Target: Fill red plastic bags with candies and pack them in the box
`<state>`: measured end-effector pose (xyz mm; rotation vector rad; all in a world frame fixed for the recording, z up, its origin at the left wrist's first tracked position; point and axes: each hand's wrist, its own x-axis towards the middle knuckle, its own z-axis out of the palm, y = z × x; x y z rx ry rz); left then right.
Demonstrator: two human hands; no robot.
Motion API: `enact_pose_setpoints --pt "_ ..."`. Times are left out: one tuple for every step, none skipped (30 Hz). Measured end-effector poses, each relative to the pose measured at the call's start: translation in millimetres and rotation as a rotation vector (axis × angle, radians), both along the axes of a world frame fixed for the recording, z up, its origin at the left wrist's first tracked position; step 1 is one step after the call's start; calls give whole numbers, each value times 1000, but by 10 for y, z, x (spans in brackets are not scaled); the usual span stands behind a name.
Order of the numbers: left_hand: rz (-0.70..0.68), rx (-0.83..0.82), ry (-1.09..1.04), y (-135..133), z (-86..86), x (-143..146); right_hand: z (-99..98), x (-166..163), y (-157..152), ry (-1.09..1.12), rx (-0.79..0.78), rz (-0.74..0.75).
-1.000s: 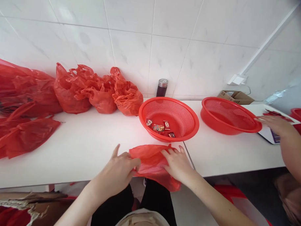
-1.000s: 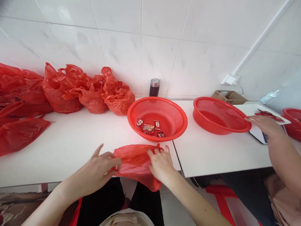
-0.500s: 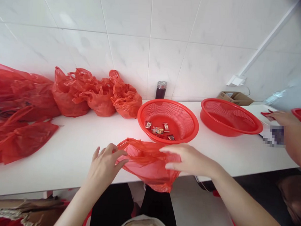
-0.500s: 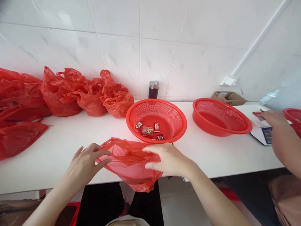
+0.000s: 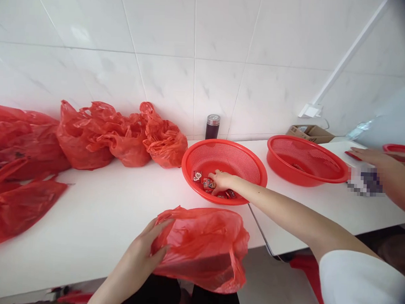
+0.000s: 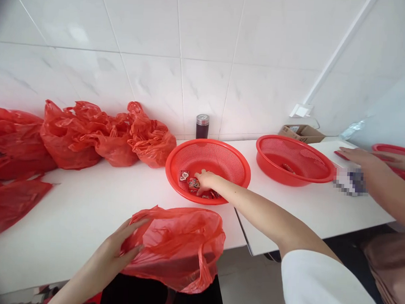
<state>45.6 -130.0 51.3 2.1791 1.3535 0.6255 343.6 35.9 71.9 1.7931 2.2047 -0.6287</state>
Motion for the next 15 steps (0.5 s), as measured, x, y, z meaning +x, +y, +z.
enact_pose_setpoints --pt "7 -17 -36 -29 33 -37 -28 -12 0 0 14 -1" --pt "20 -43 -74 -53 68 -75 -45 -16 3 4 26 -5" --pt "38 -80 -116 -72 102 -111 -51 -12 14 10 36 -13" --pt "56 -124 -163 -87 135 -142 -49 0 32 20 42 -25" --pt "79 -172 -213 -98 166 -165 -36 19 57 33 47 -41" --pt "107 -224 -264 -107 196 -178 -12 43 85 51 51 -59" --pt "140 -274 -310 -115 221 -181 26 70 111 75 58 -78" --pt "174 -319 -350 -121 243 -174 81 96 127 109 65 -93" --pt "203 -357 -381 -127 259 -161 155 114 127 148 73 -105" --pt "219 -393 -401 -130 269 -142 247 121 102 185 85 -111" --pt "222 -422 -416 -132 272 -119 355 112 48 255 91 -109" --pt "212 -443 -426 -132 271 -94 474 81 -38 374 79 -94" --pt "199 -456 -435 -132 266 -67 596 27 -156 541 43 -67" --pt "186 -462 -443 -130 259 -37 712 -49 -301 745 -12 -28" --pt "174 -462 -451 -129 251 -6 810 -146 -466 973 -95 20"
